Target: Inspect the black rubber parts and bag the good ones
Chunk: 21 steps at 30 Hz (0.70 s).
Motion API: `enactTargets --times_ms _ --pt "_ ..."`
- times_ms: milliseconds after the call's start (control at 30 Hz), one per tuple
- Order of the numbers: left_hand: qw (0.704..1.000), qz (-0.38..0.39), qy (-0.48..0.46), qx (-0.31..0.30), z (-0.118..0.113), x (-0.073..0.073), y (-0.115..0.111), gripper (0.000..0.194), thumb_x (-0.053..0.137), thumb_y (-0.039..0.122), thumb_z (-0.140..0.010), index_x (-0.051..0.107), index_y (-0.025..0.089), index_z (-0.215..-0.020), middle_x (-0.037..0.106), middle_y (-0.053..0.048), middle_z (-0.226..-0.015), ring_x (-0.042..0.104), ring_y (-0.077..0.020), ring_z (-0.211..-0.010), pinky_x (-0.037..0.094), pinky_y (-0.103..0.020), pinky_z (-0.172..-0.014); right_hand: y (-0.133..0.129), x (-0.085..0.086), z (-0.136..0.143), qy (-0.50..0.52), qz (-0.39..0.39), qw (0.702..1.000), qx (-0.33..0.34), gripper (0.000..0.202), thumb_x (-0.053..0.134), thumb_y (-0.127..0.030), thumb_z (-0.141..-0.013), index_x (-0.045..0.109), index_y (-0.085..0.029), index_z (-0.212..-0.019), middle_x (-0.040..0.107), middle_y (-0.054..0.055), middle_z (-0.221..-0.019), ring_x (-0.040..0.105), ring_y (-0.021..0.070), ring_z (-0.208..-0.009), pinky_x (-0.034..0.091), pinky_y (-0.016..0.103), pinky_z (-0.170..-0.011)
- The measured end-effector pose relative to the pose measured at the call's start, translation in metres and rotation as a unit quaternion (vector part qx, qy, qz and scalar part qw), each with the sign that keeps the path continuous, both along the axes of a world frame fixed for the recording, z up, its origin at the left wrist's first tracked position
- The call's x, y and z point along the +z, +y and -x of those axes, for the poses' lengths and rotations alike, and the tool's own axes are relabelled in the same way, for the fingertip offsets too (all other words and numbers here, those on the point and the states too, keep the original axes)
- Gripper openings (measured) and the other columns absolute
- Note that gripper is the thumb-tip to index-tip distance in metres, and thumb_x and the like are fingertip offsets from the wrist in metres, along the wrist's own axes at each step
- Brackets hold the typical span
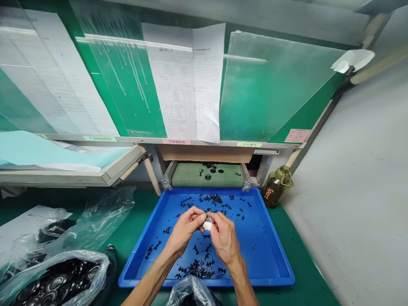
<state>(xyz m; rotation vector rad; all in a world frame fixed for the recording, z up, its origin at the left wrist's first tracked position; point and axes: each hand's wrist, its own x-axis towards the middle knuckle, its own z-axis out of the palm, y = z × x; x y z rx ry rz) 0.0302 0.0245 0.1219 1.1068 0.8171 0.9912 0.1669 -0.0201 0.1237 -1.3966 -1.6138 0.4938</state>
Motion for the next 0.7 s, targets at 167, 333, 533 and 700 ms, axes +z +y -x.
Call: enactTargets --times_ms 167,333,533,700 --pt "0.999 0.019 -0.008 0.049 0.012 -0.029 -0.003 0.029 0.071 0.041 -0.069 0.059 0.014 -0.073 0.066 -0.002 -0.063 0.058 -0.0113 -0.054 0.046 -0.023 -0.053 0.009 -0.030 0.018 0.063 0.087 0.994 0.001 0.018 0.042 -0.021 -0.082 0.060 -0.017 -0.079 0.062 0.002 -0.074 0.054 0.0135 -0.065 0.040 0.021 -0.056" --pt "0.984 0.107 -0.069 0.124 0.019 -0.061 0.003 0.028 0.077 0.033 -0.065 0.060 0.014 -0.078 0.065 -0.002 -0.064 0.062 -0.0127 -0.059 0.050 -0.022 -0.056 0.047 -0.051 0.026 -0.006 0.128 0.992 0.017 0.025 0.036 -0.015 -0.081 0.060 -0.017 -0.087 0.060 0.001 -0.070 0.051 0.0133 -0.060 0.036 0.022 -0.054" --pt "0.933 0.259 -0.137 0.208 0.042 -0.097 0.001 0.030 0.070 0.018 -0.074 0.061 0.012 -0.101 0.067 -0.007 -0.075 0.067 -0.0158 -0.070 0.054 -0.024 -0.064 0.139 -0.038 0.006 -0.196 0.051 0.974 -0.097 0.046 0.036 -0.013 -0.083 0.049 -0.021 -0.127 0.054 0.007 -0.095 0.053 0.0176 -0.077 0.037 0.025 -0.061" --pt "0.920 0.265 -0.202 0.205 0.055 -0.107 -0.002 0.019 0.073 0.020 -0.071 0.059 0.015 -0.083 0.065 -0.005 -0.077 0.064 -0.0124 -0.061 0.047 -0.018 -0.048 0.192 -0.028 -0.001 -0.224 0.049 0.969 -0.092 0.038 0.046 -0.016 -0.080 0.055 -0.022 -0.116 0.049 0.007 -0.097 0.050 0.0162 -0.072 0.033 0.024 -0.057"
